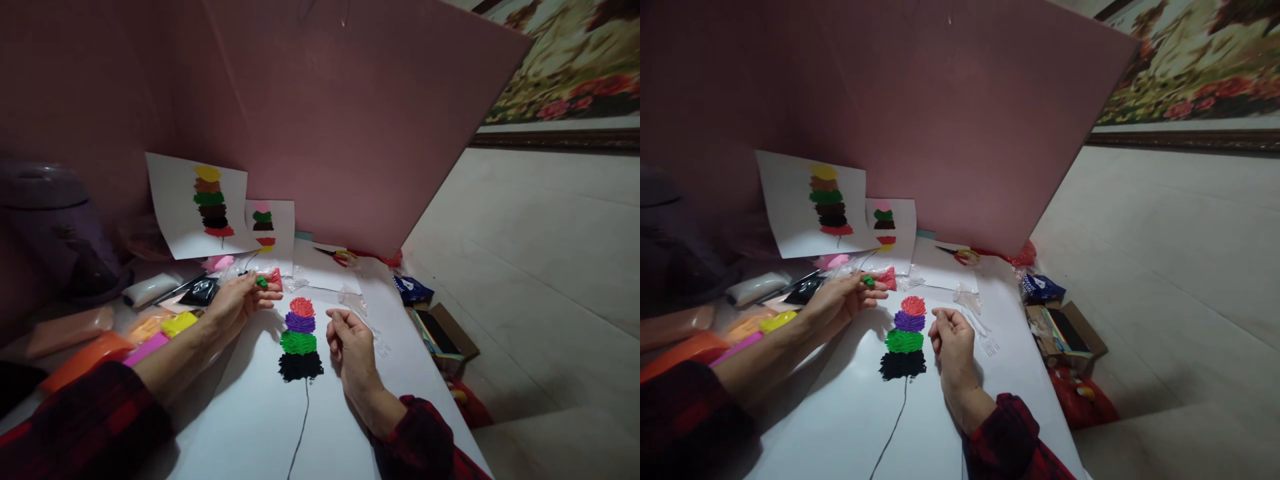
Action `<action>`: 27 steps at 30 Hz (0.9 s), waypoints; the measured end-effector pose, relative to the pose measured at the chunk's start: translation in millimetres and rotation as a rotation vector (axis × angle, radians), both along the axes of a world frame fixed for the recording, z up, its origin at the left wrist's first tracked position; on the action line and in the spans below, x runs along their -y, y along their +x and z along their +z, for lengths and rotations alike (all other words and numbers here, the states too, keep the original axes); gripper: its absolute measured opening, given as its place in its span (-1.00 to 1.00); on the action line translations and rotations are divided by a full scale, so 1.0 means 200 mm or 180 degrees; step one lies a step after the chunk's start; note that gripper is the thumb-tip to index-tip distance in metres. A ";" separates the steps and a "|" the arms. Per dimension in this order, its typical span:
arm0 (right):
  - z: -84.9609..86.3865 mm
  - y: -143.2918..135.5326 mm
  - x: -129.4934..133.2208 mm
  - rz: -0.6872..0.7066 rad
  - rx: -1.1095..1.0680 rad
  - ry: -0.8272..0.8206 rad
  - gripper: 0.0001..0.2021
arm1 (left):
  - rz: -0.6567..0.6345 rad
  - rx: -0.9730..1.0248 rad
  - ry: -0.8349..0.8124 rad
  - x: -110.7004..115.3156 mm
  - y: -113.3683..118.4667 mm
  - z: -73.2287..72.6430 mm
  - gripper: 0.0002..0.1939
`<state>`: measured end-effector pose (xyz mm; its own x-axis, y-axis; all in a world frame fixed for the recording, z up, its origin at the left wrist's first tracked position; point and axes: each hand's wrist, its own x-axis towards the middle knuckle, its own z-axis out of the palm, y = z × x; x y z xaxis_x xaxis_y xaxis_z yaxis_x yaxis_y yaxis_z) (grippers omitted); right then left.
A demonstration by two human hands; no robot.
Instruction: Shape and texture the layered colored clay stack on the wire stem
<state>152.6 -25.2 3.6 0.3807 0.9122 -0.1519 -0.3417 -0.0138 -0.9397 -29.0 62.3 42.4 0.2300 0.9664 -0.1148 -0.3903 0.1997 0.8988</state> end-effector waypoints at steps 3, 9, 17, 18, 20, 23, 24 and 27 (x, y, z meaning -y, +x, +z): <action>0.01 0.00 0.00 0.0024 -0.0005 0.0031 -0.73 | -0.0082 0.0239 -0.0069 0.00 0.00 0.01 -0.71; 0.01 0.00 0.01 0.0038 0.0010 0.0111 -0.70 | -0.0031 0.0309 -0.0084 0.00 -0.01 0.01 -0.89; 0.01 0.00 0.00 0.0036 0.0000 0.0003 -0.74 | 0.0199 -0.0007 0.0184 -0.01 -0.02 -0.02 -0.88; 0.01 0.00 0.00 0.0038 -0.0002 -0.0002 -0.75 | 0.0181 -0.0026 0.0197 -0.01 -0.03 -0.02 -0.87; 0.02 0.00 0.01 0.0038 -0.0012 0.0011 -0.75 | 0.0135 -0.0067 0.0190 -0.01 -0.03 -0.03 -0.85; 0.02 -0.01 0.01 0.0020 -0.0018 0.0025 -0.74 | 0.0098 -0.0102 0.0143 0.00 -0.03 -0.02 -0.80; 0.02 -0.01 0.01 0.0013 -0.0011 0.0029 -0.73 | 0.0090 -0.0104 0.0129 0.00 -0.03 -0.02 -0.78; 0.02 0.00 0.01 0.0000 0.0012 0.0040 -0.72 | 0.0076 -0.0095 0.0086 0.00 -0.02 -0.02 -0.72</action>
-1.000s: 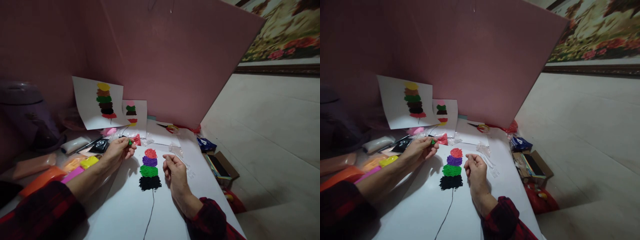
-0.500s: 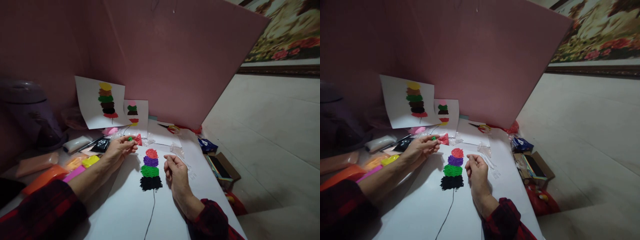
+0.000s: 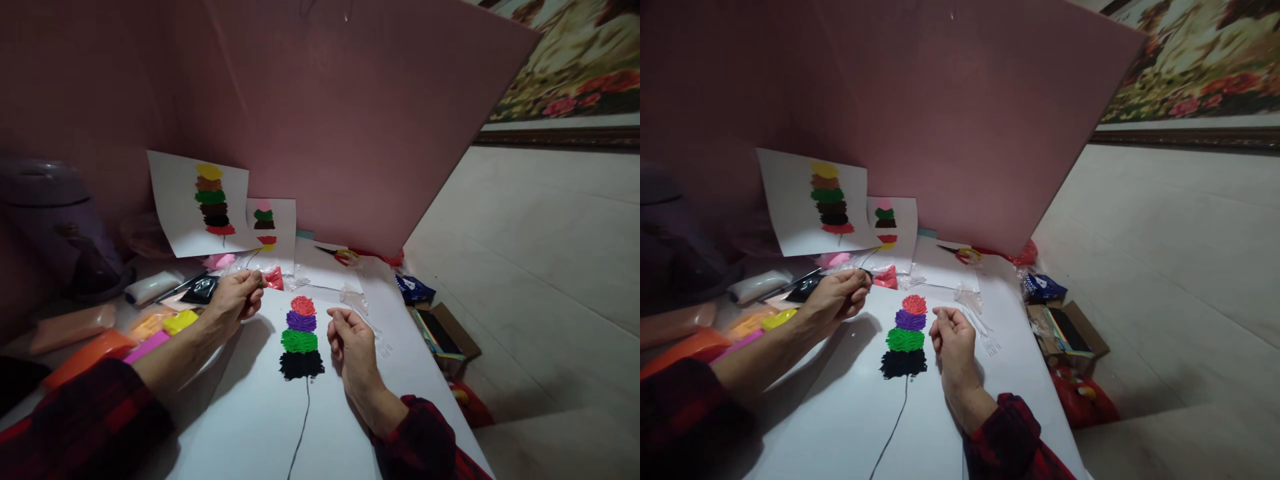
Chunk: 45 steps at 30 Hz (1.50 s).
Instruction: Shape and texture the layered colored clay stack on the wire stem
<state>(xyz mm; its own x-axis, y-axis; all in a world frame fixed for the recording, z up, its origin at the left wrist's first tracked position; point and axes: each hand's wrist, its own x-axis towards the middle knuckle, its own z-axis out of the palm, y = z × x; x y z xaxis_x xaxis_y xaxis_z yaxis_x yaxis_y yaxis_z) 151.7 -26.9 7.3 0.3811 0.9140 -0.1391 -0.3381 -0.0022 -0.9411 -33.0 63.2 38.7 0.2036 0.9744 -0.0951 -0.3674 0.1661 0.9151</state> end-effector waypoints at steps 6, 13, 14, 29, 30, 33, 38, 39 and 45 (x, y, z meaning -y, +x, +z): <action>-0.01 0.01 -0.01 -0.0005 -0.0028 -0.0054 -0.73 | 0.0127 0.0038 -0.0076 -0.01 0.00 0.00 -0.62; -0.01 0.00 -0.01 0.0019 -0.0011 -0.0076 -0.72 | 0.0017 0.0236 -0.0034 0.01 0.00 0.02 -0.86; -0.01 0.00 -0.01 0.0019 -0.0014 -0.0077 -0.73 | -0.0020 0.0285 -0.0026 0.01 0.00 0.02 -0.86; -0.02 0.01 -0.01 0.0013 -0.0019 -0.0062 -0.71 | -0.0179 0.0035 0.0036 0.00 0.00 -0.02 -0.86; -0.02 0.01 -0.01 0.0015 -0.0016 -0.0070 -0.72 | -0.0181 0.0009 0.0021 0.00 0.00 -0.02 -0.84; -0.01 0.01 -0.01 0.0015 -0.0016 -0.0075 -0.74 | -0.0174 -0.0020 0.0007 -0.01 -0.01 -0.02 -0.79; 0.00 0.00 0.00 0.0013 -0.0032 -0.0100 -0.73 | -0.0153 0.0051 0.0016 -0.01 -0.01 -0.02 -0.71; 0.00 0.00 0.00 0.0018 -0.0032 -0.0097 -0.74 | -0.0141 0.0063 0.0011 -0.01 -0.01 -0.02 -0.72; 0.00 0.00 0.00 0.0036 -0.0036 -0.0090 -0.77 | -0.0066 0.0127 -0.0012 0.01 0.00 0.00 -0.83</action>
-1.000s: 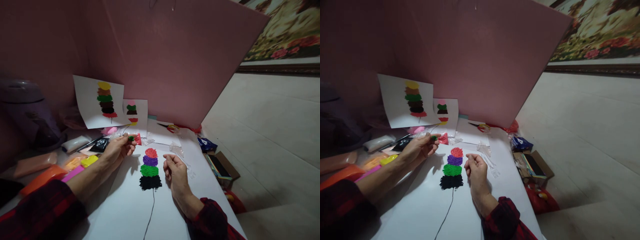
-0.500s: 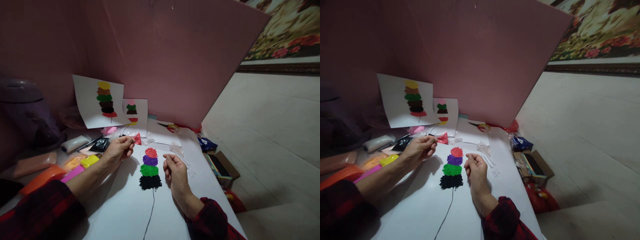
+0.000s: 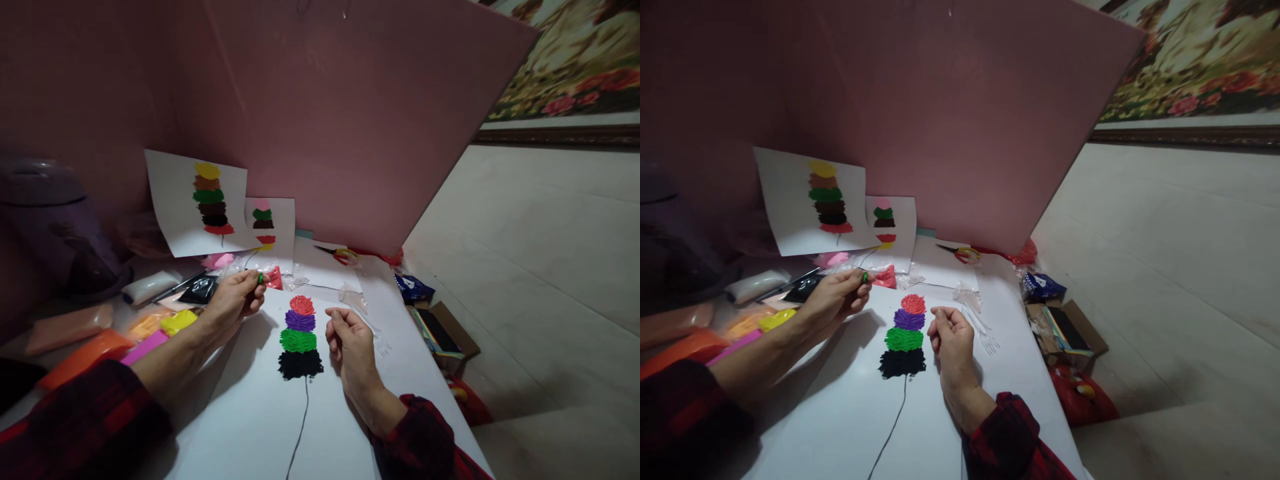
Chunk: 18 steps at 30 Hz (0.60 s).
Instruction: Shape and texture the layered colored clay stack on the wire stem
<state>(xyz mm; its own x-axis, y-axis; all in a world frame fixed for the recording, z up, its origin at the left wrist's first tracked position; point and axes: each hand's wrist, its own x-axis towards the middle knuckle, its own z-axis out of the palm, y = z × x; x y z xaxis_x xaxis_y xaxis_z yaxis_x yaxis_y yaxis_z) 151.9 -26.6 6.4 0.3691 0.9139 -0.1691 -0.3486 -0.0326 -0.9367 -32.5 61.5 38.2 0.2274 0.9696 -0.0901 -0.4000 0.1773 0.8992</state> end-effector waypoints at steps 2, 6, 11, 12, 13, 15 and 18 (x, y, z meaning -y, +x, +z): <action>0.00 0.00 0.00 0.0000 0.0000 -0.0005 -0.78 | -0.0048 0.0052 -0.0021 0.01 0.00 0.01 -0.82; 0.00 0.00 0.00 0.0014 0.0037 0.0015 -0.78 | -0.0111 0.0144 -0.0035 0.01 0.00 0.00 -0.78; 0.00 0.00 0.00 -0.0004 0.0020 -0.0013 -0.75 | -0.0062 0.0076 -0.0037 0.00 0.01 0.00 -0.91; 0.00 0.00 0.00 -0.0005 0.0016 -0.0026 -0.75 | -0.0066 0.0042 -0.0048 0.00 0.01 0.00 -0.87; 0.00 0.00 0.00 -0.0003 0.0019 -0.0032 -0.75 | -0.0073 0.0011 -0.0053 0.00 0.01 0.01 -0.84; 0.00 0.00 0.00 0.0007 0.0038 -0.0047 -0.76 | -0.0079 -0.0033 -0.0044 0.01 0.02 0.01 -0.82; 0.00 0.00 0.00 0.0013 0.0054 -0.0050 -0.77 | -0.0047 -0.0098 -0.0015 0.01 0.03 0.01 -0.86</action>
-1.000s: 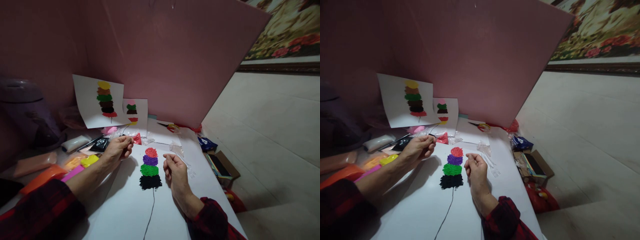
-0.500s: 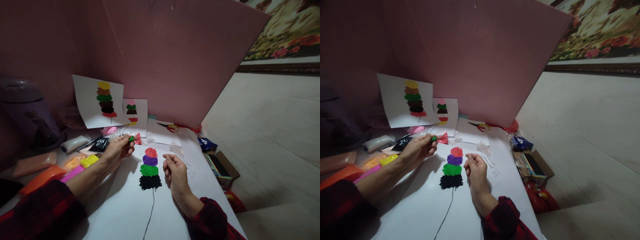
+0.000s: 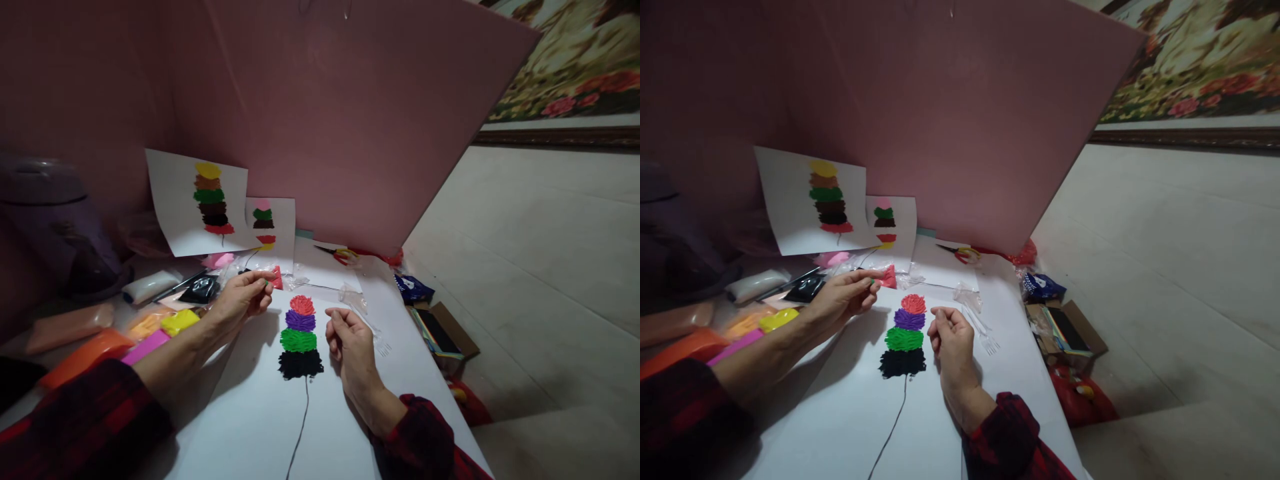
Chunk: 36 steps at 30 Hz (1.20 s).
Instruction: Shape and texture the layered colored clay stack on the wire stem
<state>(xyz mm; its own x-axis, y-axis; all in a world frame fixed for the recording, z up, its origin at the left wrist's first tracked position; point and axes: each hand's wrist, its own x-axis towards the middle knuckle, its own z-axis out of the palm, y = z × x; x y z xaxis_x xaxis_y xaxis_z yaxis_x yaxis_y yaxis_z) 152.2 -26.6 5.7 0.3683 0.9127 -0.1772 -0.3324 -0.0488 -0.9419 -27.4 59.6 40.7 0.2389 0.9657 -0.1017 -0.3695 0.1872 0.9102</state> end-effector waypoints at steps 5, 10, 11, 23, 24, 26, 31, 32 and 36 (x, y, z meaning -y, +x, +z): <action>0.00 0.00 0.00 0.0019 -0.0016 0.0048 -0.76 | 0.0063 -0.0094 0.0072 -0.01 -0.01 -0.02 -0.89; 0.00 0.00 0.00 -0.0002 -0.0033 0.0068 -0.75 | 0.0176 -0.0121 0.0109 -0.02 -0.03 -0.01 -0.87; -0.01 0.00 0.00 -0.0001 -0.0035 0.0079 -0.75 | 0.0197 -0.0104 0.0125 -0.02 -0.03 -0.01 -0.87; 0.00 0.00 0.00 0.0003 -0.0008 0.0065 -0.75 | -0.0032 0.0196 0.0279 -0.01 -0.03 -0.02 -0.84; 0.00 0.00 0.00 0.0006 -0.0013 0.0063 -0.75 | -0.0081 0.0198 0.0266 -0.02 -0.03 -0.03 -0.82; 0.00 0.00 0.00 0.0018 -0.0009 0.0052 -0.76 | -0.0106 0.0158 0.0209 -0.02 -0.03 -0.04 -0.77; 0.00 0.00 0.00 0.0017 0.0028 0.0033 -0.75 | -0.0022 0.0042 0.0166 -0.02 -0.03 -0.03 -0.79; 0.00 0.00 0.00 0.0014 0.0025 0.0027 -0.74 | 0.0001 0.0043 0.0167 -0.02 -0.03 -0.02 -0.79; 0.01 -0.01 0.01 0.0025 -0.0002 0.0017 -0.73 | 0.0080 0.0034 0.0165 -0.02 -0.03 -0.01 -0.81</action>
